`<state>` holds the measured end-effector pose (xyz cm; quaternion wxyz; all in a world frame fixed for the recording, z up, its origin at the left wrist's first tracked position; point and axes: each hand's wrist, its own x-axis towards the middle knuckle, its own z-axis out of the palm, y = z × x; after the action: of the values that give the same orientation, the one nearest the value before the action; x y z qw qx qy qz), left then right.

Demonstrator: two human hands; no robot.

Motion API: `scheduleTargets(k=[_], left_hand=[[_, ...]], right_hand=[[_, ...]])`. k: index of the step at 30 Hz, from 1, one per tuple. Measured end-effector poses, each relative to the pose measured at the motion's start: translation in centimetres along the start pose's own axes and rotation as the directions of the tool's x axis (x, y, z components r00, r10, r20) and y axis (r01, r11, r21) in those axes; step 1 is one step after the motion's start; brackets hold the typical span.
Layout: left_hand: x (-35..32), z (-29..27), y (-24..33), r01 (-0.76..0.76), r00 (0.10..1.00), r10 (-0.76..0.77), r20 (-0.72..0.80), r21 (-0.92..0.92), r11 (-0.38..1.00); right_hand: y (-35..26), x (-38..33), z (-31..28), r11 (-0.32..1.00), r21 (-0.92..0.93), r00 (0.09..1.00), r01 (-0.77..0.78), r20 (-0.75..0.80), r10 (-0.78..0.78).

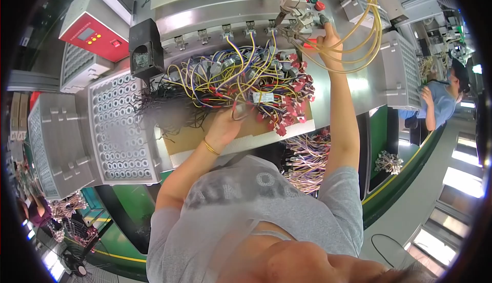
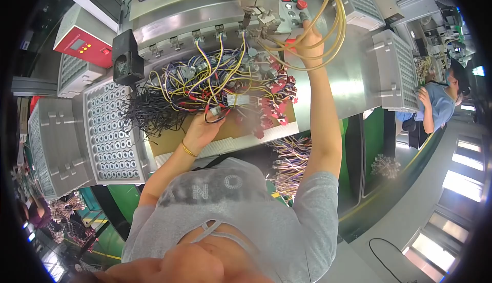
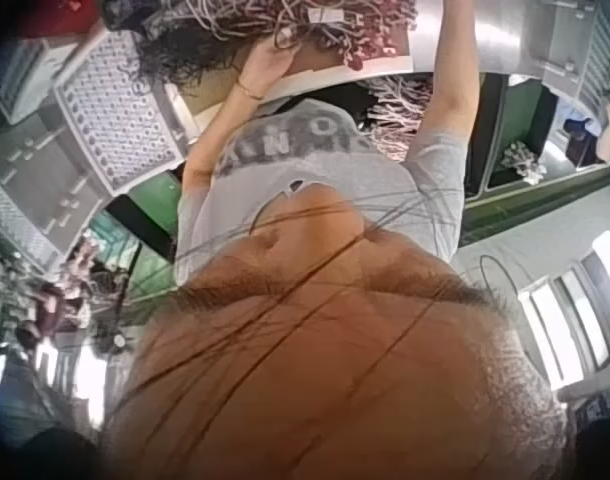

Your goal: The person processes wire harnesses by inserting wire connectors into a machine, pressing a button to operate the machine, attaching rings from a tray onto the connectors, and placing completed harness bundles into a container.

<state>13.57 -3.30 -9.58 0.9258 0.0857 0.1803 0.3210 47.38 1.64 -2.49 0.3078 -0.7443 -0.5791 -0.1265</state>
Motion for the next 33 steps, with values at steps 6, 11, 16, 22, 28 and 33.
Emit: scheduleTargets(k=[6, 11, 16, 22, 28, 33], left_hand=[[0.0, -0.4, -0.3, -0.062, 0.996, 0.078, -0.052, 0.257, 0.964], [-0.3, 0.1, -0.7, -0.010, 0.996, 0.056, -0.073, 0.519, 0.855], [-0.2, 0.6, -1.5, -0.064, 0.987, 0.135, -0.085, 0.567, 0.821], [1.0, 0.9, -2.2, -0.114, 0.961, 0.216, -0.170, 0.468, 0.877], [1.2, 2.2, -1.4, -0.134, 0.975, 0.183, -0.125, 0.324, 0.936], [1.1, -0.1, -2.3, -0.121, 0.979, 0.177, -0.100, 0.415, 0.902]], right_hand=[[0.7, 0.6, 0.0, 0.997, -0.073, 0.999, 0.040, 0.040, -0.037], [0.7, 1.2, 0.0, 0.989, -0.106, 0.995, 0.099, 0.005, -0.099], [0.3, 1.5, -0.3, 0.981, -0.138, 0.990, 0.137, 0.037, -0.133], [0.3, 1.7, -0.1, 0.972, -0.178, 0.987, 0.152, 0.084, -0.139], [-0.1, 1.9, -0.2, 0.963, -0.190, 0.980, 0.193, 0.079, -0.181], [0.4, 1.9, 0.3, 0.950, -0.246, 0.981, 0.192, 0.078, -0.178]])
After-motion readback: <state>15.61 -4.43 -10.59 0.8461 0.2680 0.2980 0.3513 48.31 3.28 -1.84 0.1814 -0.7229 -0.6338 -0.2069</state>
